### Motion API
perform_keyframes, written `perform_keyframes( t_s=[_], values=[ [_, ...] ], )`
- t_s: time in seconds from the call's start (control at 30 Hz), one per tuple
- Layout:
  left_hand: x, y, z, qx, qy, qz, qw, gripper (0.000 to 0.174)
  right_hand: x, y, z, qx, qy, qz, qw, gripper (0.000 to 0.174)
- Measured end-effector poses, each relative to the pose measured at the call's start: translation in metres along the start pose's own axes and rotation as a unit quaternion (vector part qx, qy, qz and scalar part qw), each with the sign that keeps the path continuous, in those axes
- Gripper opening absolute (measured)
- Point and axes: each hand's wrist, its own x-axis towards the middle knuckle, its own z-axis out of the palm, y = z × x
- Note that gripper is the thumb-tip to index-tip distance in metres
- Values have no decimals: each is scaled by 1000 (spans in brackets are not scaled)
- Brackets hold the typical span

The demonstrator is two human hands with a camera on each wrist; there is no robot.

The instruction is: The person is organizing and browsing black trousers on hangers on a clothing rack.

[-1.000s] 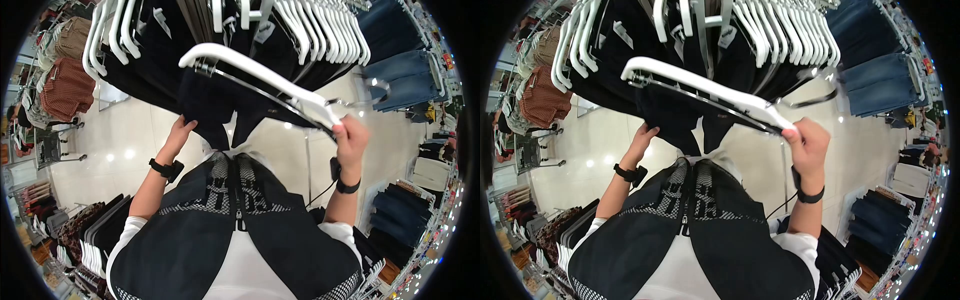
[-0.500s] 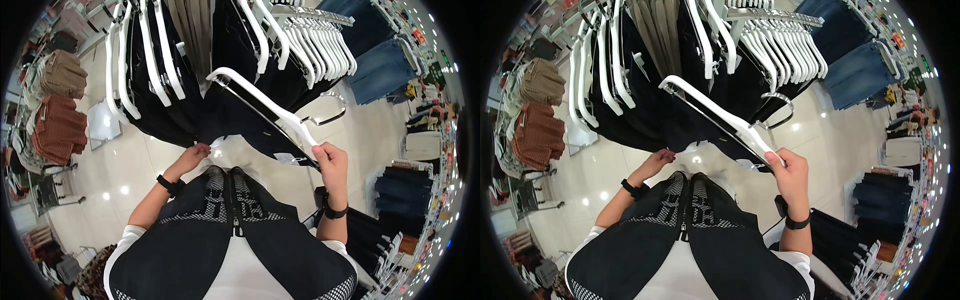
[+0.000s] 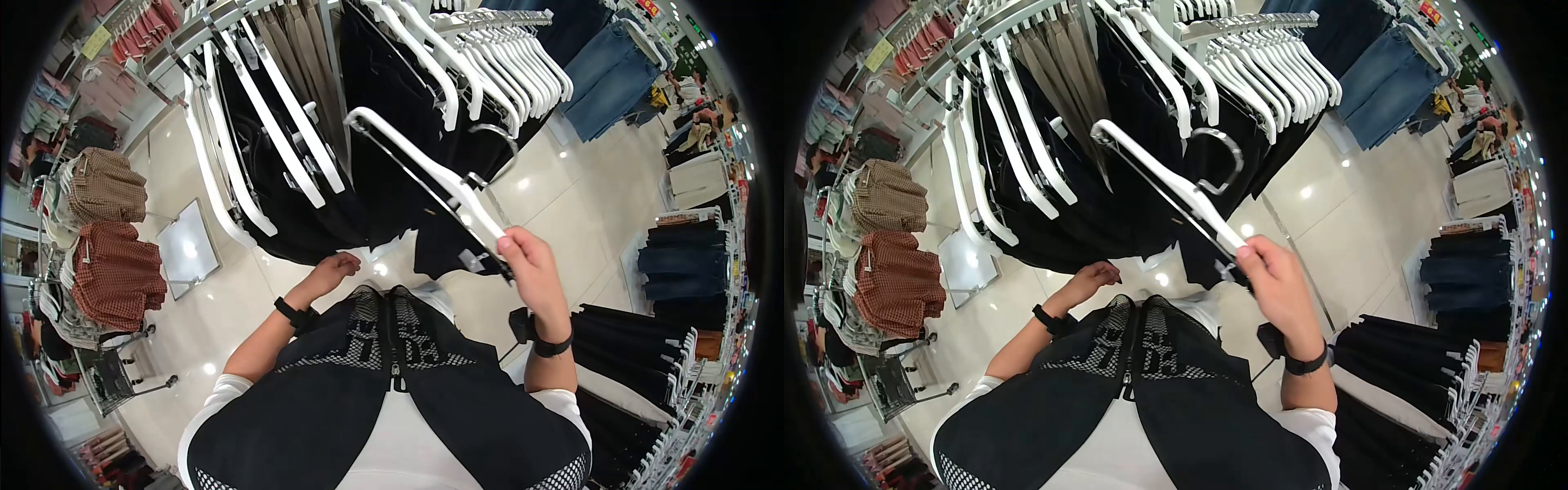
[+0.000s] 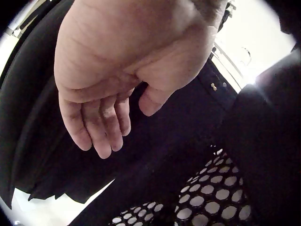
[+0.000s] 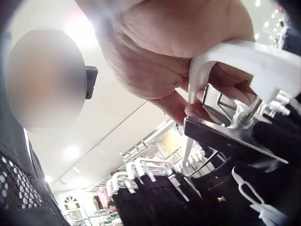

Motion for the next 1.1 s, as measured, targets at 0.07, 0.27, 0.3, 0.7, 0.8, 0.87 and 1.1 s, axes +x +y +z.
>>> perform_keyframes(
  t_s=[0.07,0.27,0.3,0.7,0.8,0.87,1.1],
  values=[
    [-1,-2,2,19,-10,10,1000,27,6,-12,13,34,-40,18,998,25],
    [-9,-15,4,10,-27,14,999,25,26,-58,39,122,-99,-60,986,22],
    [-11,-15,2,4,-25,15,1000,25,30,-67,43,133,-101,-75,983,22],
    [-18,-18,-14,-94,-4,55,994,25,115,-139,114,120,-103,-158,975,21],
    [-23,-21,-12,-103,2,57,993,25,125,-152,129,129,-99,-145,976,21],
    [-20,-31,-13,-95,0,60,994,25,136,-159,137,125,-95,-127,979,21],
    [-21,-39,-9,-126,13,77,989,25,154,-144,154,90,-130,-132,979,32]
  ],
)
